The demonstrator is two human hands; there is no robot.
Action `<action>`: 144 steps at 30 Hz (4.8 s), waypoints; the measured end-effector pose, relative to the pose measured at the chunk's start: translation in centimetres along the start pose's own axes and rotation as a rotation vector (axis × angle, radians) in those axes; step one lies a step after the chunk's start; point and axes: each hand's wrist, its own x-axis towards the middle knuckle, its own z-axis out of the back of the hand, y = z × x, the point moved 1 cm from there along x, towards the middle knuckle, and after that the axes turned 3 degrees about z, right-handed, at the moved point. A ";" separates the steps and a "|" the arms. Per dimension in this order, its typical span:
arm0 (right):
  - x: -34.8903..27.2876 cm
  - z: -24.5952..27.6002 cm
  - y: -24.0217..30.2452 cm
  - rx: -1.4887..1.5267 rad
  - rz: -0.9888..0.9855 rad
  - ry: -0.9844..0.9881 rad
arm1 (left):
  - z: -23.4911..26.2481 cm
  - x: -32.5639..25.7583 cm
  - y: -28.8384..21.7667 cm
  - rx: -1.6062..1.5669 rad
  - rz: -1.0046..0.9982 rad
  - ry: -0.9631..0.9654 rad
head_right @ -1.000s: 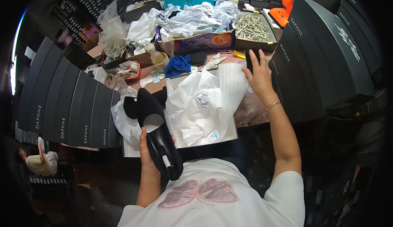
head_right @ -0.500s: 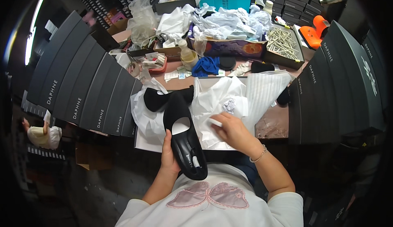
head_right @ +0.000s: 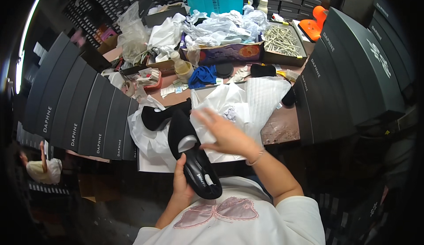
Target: The recorder is seen cleaning black high-heeled shoes with a cloth and then packing them into boxes using tissue paper.
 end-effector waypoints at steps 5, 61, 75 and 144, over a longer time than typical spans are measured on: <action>-1.6 -1.9 -10.9 -0.399 -0.452 0.144 | -0.9 1.0 -0.9 0.004 0.063 0.098; -4.4 0.7 5.1 0.244 0.028 0.162 | -0.6 3.0 -2.2 0.278 -0.612 0.024; -15.6 7.6 -5.7 1.489 -0.303 -0.312 | -14.4 10.6 -6.1 1.908 -1.187 0.552; -11.6 -1.2 -3.3 2.207 -0.365 -0.021 | -11.0 6.3 -11.4 2.382 -1.324 0.469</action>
